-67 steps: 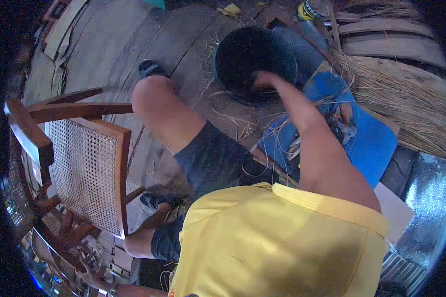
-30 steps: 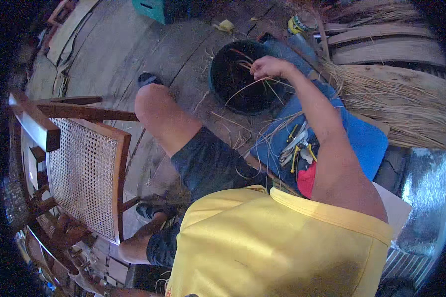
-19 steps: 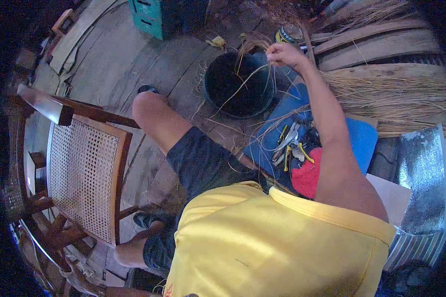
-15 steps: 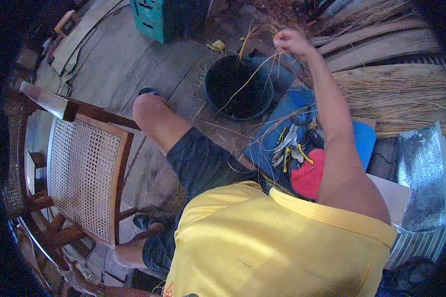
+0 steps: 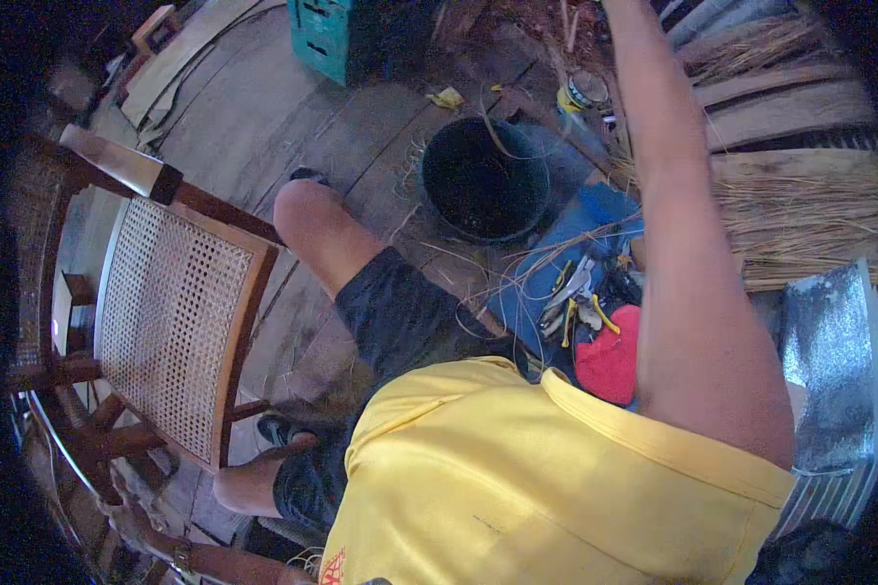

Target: Repairing the woven cane seat of a wooden chair using a hammer, pliers, and punch.

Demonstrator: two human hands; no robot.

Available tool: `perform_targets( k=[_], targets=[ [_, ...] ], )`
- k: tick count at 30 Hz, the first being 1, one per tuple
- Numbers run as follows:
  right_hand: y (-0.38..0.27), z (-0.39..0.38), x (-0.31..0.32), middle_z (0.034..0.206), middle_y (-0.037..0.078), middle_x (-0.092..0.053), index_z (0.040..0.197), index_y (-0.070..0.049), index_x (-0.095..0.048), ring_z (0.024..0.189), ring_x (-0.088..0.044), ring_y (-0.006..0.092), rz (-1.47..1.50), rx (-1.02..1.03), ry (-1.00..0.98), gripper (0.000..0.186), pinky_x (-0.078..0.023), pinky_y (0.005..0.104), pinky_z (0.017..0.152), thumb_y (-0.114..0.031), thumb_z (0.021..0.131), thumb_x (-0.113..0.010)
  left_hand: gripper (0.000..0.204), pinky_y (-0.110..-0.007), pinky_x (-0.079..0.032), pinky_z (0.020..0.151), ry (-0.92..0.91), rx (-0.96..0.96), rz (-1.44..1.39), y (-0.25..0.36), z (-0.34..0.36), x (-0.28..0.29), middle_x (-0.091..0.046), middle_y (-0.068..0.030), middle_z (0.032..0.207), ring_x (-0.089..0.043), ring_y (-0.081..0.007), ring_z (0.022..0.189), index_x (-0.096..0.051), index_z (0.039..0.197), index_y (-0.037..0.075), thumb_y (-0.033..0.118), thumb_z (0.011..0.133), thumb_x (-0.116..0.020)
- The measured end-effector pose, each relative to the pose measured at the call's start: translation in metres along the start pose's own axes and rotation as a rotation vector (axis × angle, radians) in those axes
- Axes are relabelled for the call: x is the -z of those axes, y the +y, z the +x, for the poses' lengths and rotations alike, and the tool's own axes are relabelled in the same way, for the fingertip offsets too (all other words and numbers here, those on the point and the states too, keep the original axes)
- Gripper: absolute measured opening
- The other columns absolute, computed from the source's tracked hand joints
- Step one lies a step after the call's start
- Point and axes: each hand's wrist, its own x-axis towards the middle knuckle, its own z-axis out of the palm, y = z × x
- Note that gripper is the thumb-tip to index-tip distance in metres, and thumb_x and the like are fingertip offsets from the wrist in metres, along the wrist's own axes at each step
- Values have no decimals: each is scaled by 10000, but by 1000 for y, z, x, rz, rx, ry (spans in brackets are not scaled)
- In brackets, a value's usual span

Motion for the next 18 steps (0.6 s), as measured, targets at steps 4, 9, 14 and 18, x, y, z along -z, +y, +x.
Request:
perform_targets(
  k=[4,9,14,18],
  targets=[
    [51,3,-74,755,56,-581,820,-66,-551,673,-568,177,376,31,91,142,-483,363,633,-70,933,-636,897,-524,-537,804,24,59,17,-6,-1,-7,-633,-246,1207,-661,-400,1017,-422,1431,88,772,852,-462],
    [171,-124,-206,762,44,-629,838,-71,-600,661,-625,175,482,-347,-86,127,-536,343,606,-154,909,-664,929,-546,-513,853,73,114,36,12,-4,8,-621,-264,1217,-632,-434,1071,-408,1439,87,801,844,-423],
    [225,-282,-260,931,248,-681,1030,37,-654,929,-674,398,-592,-469,-620,552,-543,441,839,-405,726,-785,923,-531,-511,911,-102,214,2,45,-14,62,-566,-280,1296,-604,-426,1132,-401,1460,74,769,856,-458],
    [216,-358,-250,1207,256,-600,1264,12,-531,1184,-558,388,-465,-308,-406,597,-462,447,991,-309,798,-722,973,-533,-481,932,-145,227,-41,74,-23,96,-603,-287,1241,-610,-435,1119,-384,1471,72,789,820,-480]
  ],
)
